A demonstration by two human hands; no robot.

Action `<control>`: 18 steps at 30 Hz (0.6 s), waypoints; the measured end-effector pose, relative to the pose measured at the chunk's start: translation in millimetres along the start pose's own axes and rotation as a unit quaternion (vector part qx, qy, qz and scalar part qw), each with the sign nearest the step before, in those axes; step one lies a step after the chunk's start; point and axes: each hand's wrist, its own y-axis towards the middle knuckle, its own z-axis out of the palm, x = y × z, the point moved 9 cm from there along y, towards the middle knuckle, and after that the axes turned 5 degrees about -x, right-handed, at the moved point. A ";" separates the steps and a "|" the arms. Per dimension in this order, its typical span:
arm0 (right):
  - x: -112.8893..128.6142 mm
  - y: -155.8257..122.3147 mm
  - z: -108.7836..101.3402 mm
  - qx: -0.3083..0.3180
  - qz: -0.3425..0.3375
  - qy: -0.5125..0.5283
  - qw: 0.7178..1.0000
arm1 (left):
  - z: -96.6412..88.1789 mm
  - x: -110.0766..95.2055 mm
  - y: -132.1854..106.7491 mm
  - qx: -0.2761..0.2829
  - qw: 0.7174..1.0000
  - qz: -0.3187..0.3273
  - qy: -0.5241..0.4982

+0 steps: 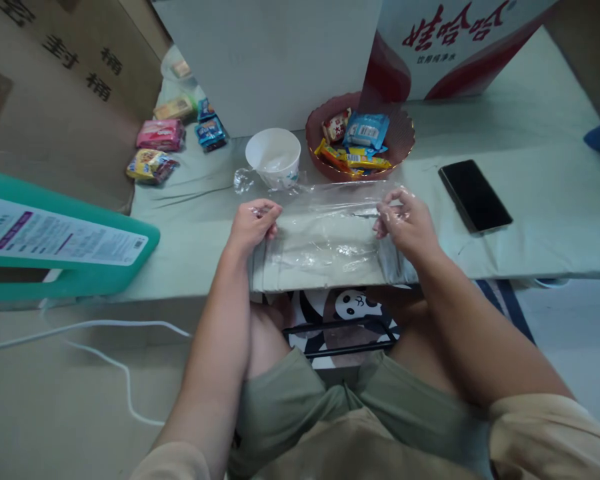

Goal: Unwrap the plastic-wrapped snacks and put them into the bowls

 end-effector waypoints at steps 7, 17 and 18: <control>-1.9 -2.0 -9.2 0.002 0.022 0.076 0.997 | -0.6 -2.1 -2.8 0.043 0.993 -0.010 -0.107; -1.9 5.6 -15.6 -0.048 0.003 0.101 0.994 | -11.3 -4.2 5.7 -0.028 0.974 -0.060 -0.215; -1.1 5.3 -16.1 -0.042 0.004 0.109 0.993 | -11.9 -4.6 4.8 -0.024 0.971 -0.063 -0.228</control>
